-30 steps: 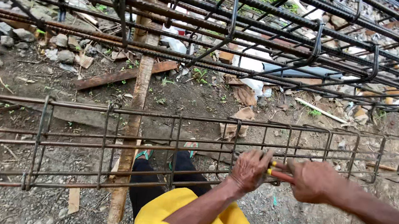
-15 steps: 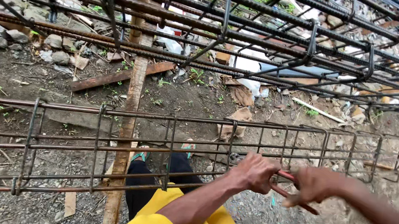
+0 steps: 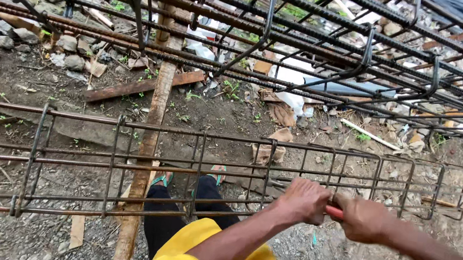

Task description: The person uses pliers to twist wire ties around the intersections of a rebar grid. They repeatedly grab wire, wrap it around the steel bars, and twist it tight to secure the structure.

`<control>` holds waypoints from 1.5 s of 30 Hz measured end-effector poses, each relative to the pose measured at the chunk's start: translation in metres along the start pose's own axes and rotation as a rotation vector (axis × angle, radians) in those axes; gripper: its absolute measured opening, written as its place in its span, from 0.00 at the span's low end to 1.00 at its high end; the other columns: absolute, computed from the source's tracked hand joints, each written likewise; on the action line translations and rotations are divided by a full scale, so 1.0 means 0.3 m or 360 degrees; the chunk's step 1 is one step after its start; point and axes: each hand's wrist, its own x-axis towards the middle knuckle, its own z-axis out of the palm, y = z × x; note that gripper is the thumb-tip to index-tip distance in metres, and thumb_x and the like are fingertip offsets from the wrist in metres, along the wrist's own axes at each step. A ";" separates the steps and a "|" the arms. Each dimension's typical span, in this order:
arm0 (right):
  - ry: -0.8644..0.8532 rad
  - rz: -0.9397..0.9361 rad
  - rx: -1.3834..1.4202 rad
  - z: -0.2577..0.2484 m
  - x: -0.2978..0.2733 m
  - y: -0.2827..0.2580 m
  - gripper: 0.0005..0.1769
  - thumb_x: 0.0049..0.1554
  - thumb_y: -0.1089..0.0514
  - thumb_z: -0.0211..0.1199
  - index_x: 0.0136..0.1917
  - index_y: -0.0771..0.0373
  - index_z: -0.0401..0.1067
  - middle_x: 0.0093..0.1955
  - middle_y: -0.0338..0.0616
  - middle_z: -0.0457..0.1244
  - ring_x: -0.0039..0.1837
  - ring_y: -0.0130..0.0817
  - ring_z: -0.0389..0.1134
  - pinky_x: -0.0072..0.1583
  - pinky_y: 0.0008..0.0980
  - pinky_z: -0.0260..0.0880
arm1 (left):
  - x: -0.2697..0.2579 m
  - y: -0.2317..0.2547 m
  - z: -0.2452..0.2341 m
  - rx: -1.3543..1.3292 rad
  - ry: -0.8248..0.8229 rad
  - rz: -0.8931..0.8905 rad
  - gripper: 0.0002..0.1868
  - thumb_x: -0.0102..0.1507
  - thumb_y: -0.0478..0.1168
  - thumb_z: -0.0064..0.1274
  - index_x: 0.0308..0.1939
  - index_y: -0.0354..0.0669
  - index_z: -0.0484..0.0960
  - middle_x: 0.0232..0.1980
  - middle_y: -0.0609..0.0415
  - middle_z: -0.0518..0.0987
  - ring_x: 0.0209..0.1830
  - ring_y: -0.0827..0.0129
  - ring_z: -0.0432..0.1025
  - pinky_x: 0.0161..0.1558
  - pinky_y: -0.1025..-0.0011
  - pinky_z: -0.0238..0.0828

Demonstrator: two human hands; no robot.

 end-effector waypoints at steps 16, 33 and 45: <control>0.0265 0.0148 0.0065 0.042 0.004 -0.047 0.11 0.60 0.39 0.54 0.53 0.41 0.65 0.38 0.34 0.67 0.41 0.29 0.74 0.45 0.27 0.78 | 0.008 0.074 -0.086 0.0274 -0.0243 -0.0161 0.16 0.60 0.54 0.47 0.28 0.51 0.83 0.25 0.54 0.82 0.33 0.57 0.82 0.35 0.62 0.79; 0.0446 -0.0254 0.0923 0.769 -0.289 -0.489 0.21 0.55 0.28 0.60 0.38 0.42 0.65 0.36 0.35 0.71 0.42 0.44 0.73 0.41 0.44 0.63 | -0.815 0.163 -0.395 -0.0252 -0.0790 -0.0413 0.13 0.62 0.46 0.40 0.40 0.47 0.79 0.42 0.41 0.81 0.43 0.42 0.72 0.40 0.47 0.63; -0.0756 -0.0898 0.2805 1.399 -0.016 -0.670 0.07 0.58 0.65 0.48 0.42 0.59 0.67 0.37 0.36 0.57 0.37 0.25 0.57 0.37 0.25 0.57 | -0.898 0.403 -0.291 0.0282 -0.0281 0.0972 0.08 0.59 0.33 0.54 0.41 0.43 0.74 0.34 0.48 0.73 0.27 0.51 0.68 0.25 0.54 0.60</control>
